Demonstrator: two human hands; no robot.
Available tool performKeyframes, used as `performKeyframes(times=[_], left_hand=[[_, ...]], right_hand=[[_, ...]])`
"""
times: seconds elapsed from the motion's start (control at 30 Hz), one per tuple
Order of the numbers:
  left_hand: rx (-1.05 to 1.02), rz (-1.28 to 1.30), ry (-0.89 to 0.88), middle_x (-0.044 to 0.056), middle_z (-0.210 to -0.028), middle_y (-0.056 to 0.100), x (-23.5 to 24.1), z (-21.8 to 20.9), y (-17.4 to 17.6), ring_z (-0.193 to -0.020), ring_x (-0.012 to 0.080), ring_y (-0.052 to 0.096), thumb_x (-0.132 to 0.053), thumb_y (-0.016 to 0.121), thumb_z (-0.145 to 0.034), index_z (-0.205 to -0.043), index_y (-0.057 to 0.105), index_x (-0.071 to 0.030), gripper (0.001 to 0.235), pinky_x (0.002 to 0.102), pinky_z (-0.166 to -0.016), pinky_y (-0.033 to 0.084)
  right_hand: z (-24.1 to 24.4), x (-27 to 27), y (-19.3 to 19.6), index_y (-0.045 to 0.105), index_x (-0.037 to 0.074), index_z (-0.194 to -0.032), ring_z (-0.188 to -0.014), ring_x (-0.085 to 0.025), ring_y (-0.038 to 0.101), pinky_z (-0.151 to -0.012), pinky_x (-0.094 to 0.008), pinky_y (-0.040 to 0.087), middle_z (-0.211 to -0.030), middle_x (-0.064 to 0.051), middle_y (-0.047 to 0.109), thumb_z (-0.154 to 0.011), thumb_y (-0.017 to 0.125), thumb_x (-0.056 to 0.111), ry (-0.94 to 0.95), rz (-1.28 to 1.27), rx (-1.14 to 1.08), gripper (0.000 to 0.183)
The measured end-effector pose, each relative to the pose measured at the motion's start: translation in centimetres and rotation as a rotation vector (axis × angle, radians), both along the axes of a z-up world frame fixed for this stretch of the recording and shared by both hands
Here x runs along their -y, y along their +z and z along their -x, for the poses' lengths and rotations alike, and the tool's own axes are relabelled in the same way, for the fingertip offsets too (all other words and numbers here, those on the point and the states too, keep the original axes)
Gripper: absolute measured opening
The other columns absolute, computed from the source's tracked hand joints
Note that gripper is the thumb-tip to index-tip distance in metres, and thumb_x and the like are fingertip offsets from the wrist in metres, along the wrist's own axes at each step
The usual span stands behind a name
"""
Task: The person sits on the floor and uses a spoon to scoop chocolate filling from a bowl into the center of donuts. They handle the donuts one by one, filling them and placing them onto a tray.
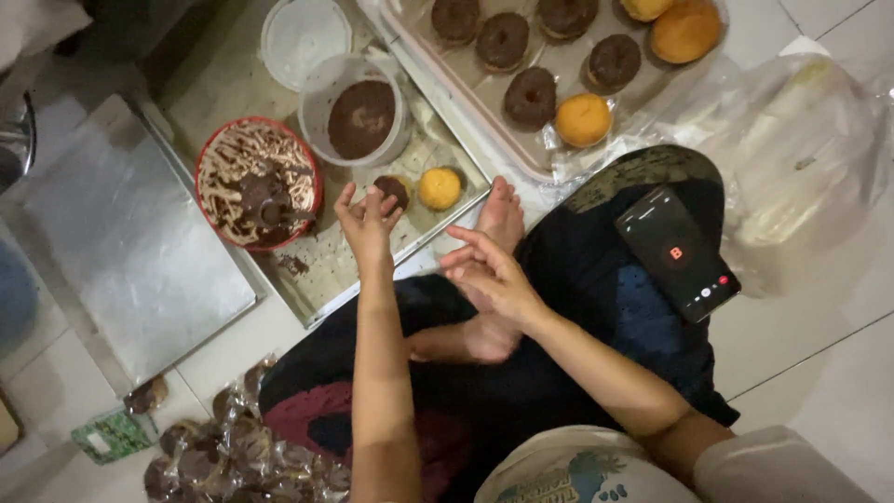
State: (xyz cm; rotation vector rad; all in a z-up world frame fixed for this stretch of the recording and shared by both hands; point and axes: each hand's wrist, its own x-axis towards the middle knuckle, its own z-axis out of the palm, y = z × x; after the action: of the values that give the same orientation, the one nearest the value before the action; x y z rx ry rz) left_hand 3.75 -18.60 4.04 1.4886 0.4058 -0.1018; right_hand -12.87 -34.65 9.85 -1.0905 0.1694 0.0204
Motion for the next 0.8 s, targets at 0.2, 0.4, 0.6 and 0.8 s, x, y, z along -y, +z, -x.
performKeyframes(times=[0.2, 0.4, 0.6, 0.8], left_hand=[[-0.139, 0.099, 0.077, 0.014, -0.125, 0.061, 2.8, -4.6, 0.7, -0.115, 0.0284, 0.068, -0.025, 0.067, -0.101, -0.139, 0.041, -0.014, 0.048, 0.054, -0.096, 0.057], [-0.076, -0.024, 0.175, 0.019, -0.141, 0.049, 4.3, -6.0, -2.0, -0.126, 0.0364, 0.06, -0.027, 0.071, -0.101, -0.146, 0.033, -0.018, 0.06, 0.064, -0.099, 0.053], [0.086, -0.512, -0.121, 0.006, -0.102, 0.071, 8.8, -6.4, -5.2, -0.074, 0.017, 0.071, -0.015, 0.07, -0.092, -0.123, 0.06, -0.017, 0.033, 0.027, -0.064, 0.056], [-0.235, -0.163, -0.437, 0.024, -0.163, 0.029, 15.3, -10.8, -8.5, -0.064, 0.0217, 0.075, -0.005, 0.047, -0.099, -0.163, 0.012, -0.013, 0.073, 0.024, -0.043, 0.058]], right_hand=[[-0.8, 1.3, -2.1, 0.051, 0.009, -0.15, -0.097, -0.019, 0.073, -0.087, -0.032, 0.061, -0.11, -0.016, 0.073, -0.094, 0.063, 0.004, -0.059, -0.091, -0.122, 0.057], [-1.5, 1.7, -3.2, 0.053, 0.008, -0.148, -0.095, -0.019, 0.072, -0.085, -0.03, 0.06, -0.11, -0.016, 0.073, -0.095, 0.062, 0.005, -0.139, -0.164, -0.243, 0.055], [-7.5, 3.8, -3.6, 0.055, 0.008, -0.138, -0.088, -0.013, 0.068, -0.075, -0.023, 0.058, -0.106, -0.006, 0.066, -0.091, 0.059, -0.008, -0.644, -0.332, -0.311, 0.05], [-11.8, 8.4, -5.8, 0.053, 0.018, -0.13, -0.097, -0.014, 0.068, -0.081, -0.024, 0.056, -0.108, -0.001, 0.065, -0.09, 0.064, -0.002, -0.769, -0.371, -0.345, 0.045]])
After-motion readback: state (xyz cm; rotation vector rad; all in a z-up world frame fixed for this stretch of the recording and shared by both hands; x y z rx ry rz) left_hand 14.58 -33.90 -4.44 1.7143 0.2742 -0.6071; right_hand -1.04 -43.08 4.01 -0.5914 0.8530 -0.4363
